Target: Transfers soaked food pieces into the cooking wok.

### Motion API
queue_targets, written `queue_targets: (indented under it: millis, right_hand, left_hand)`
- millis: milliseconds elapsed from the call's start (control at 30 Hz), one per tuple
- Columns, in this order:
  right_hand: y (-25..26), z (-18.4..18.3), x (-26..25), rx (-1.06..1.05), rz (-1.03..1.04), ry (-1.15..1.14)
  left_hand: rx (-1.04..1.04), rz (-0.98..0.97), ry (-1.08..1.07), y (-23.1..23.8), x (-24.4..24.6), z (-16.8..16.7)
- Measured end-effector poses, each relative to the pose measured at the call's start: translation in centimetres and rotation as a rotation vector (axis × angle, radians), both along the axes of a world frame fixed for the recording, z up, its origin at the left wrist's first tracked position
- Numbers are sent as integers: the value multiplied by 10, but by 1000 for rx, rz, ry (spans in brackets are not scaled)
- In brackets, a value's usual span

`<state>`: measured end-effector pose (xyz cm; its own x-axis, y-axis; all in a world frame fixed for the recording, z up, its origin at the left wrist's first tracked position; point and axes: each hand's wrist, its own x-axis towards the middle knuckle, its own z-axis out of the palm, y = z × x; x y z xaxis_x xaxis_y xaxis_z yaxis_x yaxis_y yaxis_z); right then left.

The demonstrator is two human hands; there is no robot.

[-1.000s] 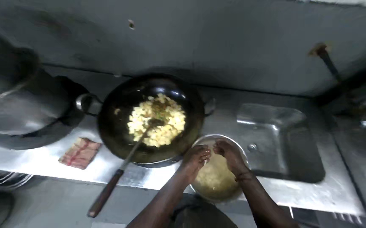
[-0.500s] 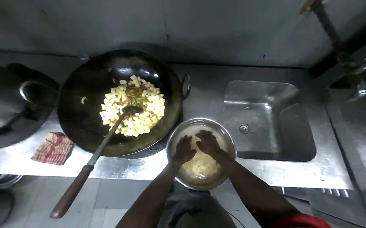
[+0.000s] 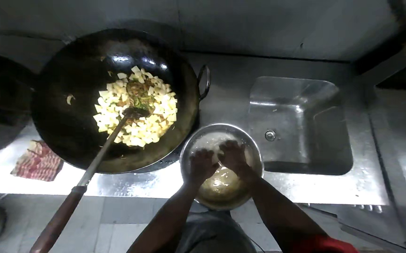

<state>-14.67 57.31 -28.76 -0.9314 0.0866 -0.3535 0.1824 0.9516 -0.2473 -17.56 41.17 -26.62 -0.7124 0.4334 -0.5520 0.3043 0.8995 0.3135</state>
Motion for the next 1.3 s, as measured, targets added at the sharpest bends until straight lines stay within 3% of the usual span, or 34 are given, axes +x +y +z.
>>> queue_targets:
  millis: [133,467,633,867,1000,1167,1300]
  right_hand:
    - [-4,12,30,-6,-74,14]
    - [-29,10,72,-52,-296,-149]
    - [-46,10,73,-194,-408,-207]
    - [-56,8,73,-669,-549,-105]
    - [-52,10,78,-1015,-805,-108]
    - [-69,41,68,-1252,-1091,-1]
    - [-76,71,63,-1364,-1130,190]
  left_hand:
    - [10,26,-73,-7,21,26]
    - [-20,147,-244,-11,49,17]
    - [128,320,-347,-14,52,16]
    - [700,1134,-742,-15,70,2]
    - [746,1165,-700,1,78,21]
    - [791,1121,-475,17,74,47]
    - [954,1217,-429,24,70,69]
